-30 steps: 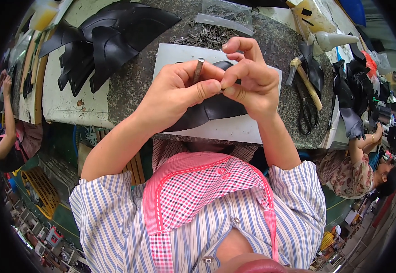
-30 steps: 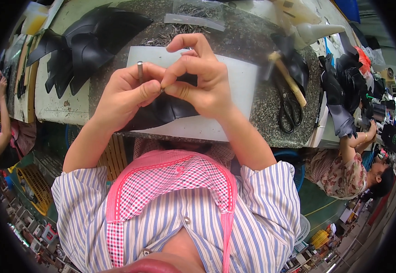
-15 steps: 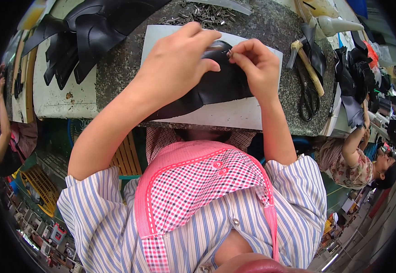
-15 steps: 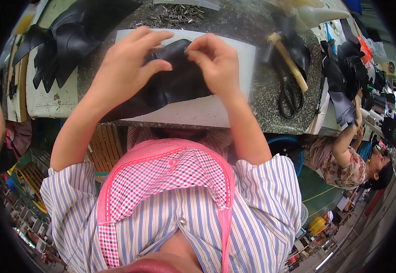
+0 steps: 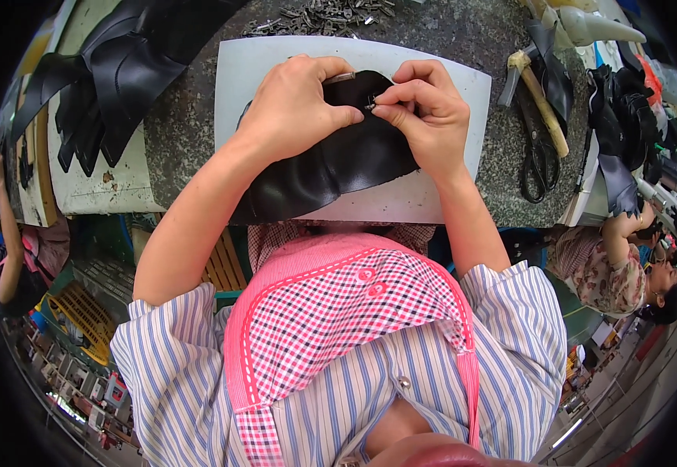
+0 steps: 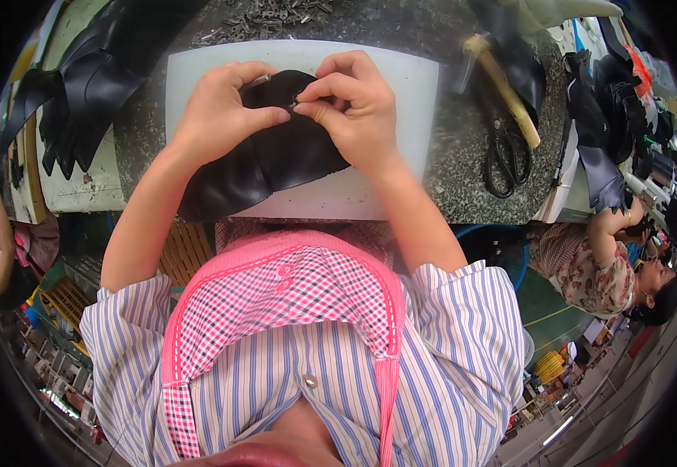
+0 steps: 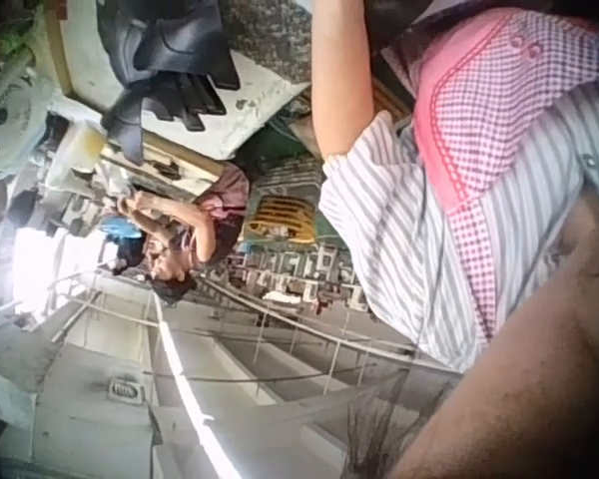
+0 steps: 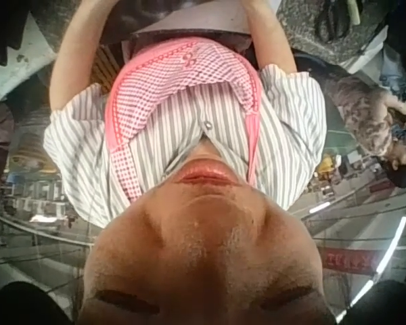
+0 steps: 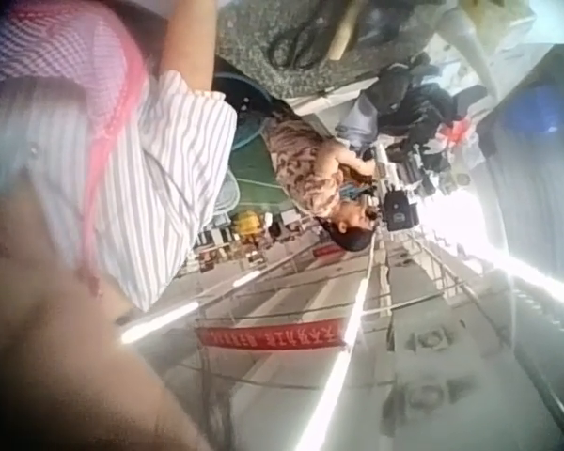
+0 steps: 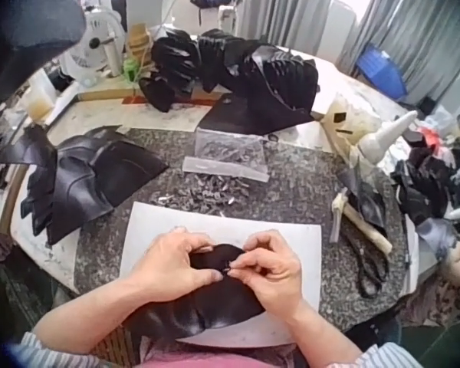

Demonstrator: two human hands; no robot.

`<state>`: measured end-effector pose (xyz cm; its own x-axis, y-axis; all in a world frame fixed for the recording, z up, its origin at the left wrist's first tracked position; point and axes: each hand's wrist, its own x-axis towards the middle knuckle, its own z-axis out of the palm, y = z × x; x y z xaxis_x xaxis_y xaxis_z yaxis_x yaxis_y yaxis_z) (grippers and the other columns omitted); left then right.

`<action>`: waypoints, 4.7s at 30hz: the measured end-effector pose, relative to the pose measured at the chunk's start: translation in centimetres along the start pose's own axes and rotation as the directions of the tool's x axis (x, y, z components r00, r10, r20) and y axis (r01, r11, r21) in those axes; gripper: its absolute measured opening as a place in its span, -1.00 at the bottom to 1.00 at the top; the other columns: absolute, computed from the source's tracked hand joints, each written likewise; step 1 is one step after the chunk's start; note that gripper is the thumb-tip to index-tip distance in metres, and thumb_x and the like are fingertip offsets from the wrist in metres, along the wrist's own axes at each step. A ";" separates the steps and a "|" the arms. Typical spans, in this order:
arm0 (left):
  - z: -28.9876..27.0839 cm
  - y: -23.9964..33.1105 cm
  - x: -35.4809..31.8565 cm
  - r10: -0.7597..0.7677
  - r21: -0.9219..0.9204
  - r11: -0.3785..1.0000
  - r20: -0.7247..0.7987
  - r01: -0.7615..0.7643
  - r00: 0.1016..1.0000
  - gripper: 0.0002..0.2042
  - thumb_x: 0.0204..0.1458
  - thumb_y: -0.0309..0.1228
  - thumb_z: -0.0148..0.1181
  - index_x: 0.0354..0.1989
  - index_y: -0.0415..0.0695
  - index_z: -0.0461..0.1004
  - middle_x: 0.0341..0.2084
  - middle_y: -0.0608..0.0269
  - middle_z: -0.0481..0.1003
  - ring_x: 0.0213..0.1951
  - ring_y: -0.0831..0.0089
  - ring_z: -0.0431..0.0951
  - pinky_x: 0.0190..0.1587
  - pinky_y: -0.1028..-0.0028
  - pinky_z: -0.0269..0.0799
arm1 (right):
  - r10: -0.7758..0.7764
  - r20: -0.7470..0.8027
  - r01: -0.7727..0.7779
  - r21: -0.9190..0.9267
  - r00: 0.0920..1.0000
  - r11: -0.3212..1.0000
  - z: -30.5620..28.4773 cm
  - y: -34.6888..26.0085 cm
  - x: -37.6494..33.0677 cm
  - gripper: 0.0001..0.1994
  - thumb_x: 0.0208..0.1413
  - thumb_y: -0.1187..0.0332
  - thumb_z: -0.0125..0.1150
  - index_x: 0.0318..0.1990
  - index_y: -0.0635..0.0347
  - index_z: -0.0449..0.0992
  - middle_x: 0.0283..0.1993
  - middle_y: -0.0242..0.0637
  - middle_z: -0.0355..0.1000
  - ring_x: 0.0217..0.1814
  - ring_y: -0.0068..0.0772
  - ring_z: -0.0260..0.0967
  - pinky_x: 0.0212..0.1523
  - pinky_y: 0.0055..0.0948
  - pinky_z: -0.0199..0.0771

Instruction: Attaching metal eyelets and decorative components to leather shoe uppers using a hammer and punch tool.

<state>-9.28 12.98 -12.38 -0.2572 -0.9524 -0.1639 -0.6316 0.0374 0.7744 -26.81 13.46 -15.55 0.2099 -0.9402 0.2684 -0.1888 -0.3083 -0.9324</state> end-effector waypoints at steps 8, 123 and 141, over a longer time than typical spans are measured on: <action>-0.3 0.3 0.2 -0.022 0.002 1.000 0.022 0.022 1.000 -0.61 -0.40 -0.33 0.21 -0.32 -0.30 0.44 -0.57 -0.03 0.46 -0.45 0.17 0.49 -0.31 0.38 0.36 | 0.137 0.012 -0.137 -0.022 0.991 0.990 -0.2 -0.5 0.2 -0.87 -0.35 0.63 0.24 -0.55 0.23 0.50 -0.28 -0.34 0.35 -0.59 -0.73 0.18 -0.59 -0.74 0.18; -3.5 3.4 0.6 0.127 -0.365 0.913 -0.170 -0.182 0.977 -0.77 -0.23 -0.33 0.25 -0.40 -0.19 0.50 -0.61 0.32 0.45 -0.54 0.62 0.38 -0.45 0.62 0.29 | -0.427 0.305 0.505 -0.256 0.852 0.825 -2.9 -5.3 7.9 -0.87 -0.27 0.56 0.22 -0.51 0.21 0.40 -0.52 -0.31 0.36 -0.51 -0.41 0.36 -0.48 -0.54 0.36; -3.4 2.2 -0.5 0.208 -0.924 0.352 0.231 0.147 0.951 -0.91 -0.17 -0.50 0.13 -0.52 -0.28 0.44 -0.60 0.22 0.44 -0.56 0.59 0.38 -0.51 0.65 0.21 | -0.374 0.412 0.361 0.113 0.831 0.926 -2.7 -8.2 5.1 -0.70 -0.31 0.61 0.18 -0.30 0.12 0.47 -0.51 -0.29 0.34 -0.45 -0.30 0.32 -0.43 -0.49 0.33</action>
<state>-8.06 12.54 -8.56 -0.5444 -0.8278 -0.1358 0.4157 -0.4068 0.8134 -26.81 10.83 -5.83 0.6400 -0.6063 0.4721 0.0093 -0.6083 -0.7937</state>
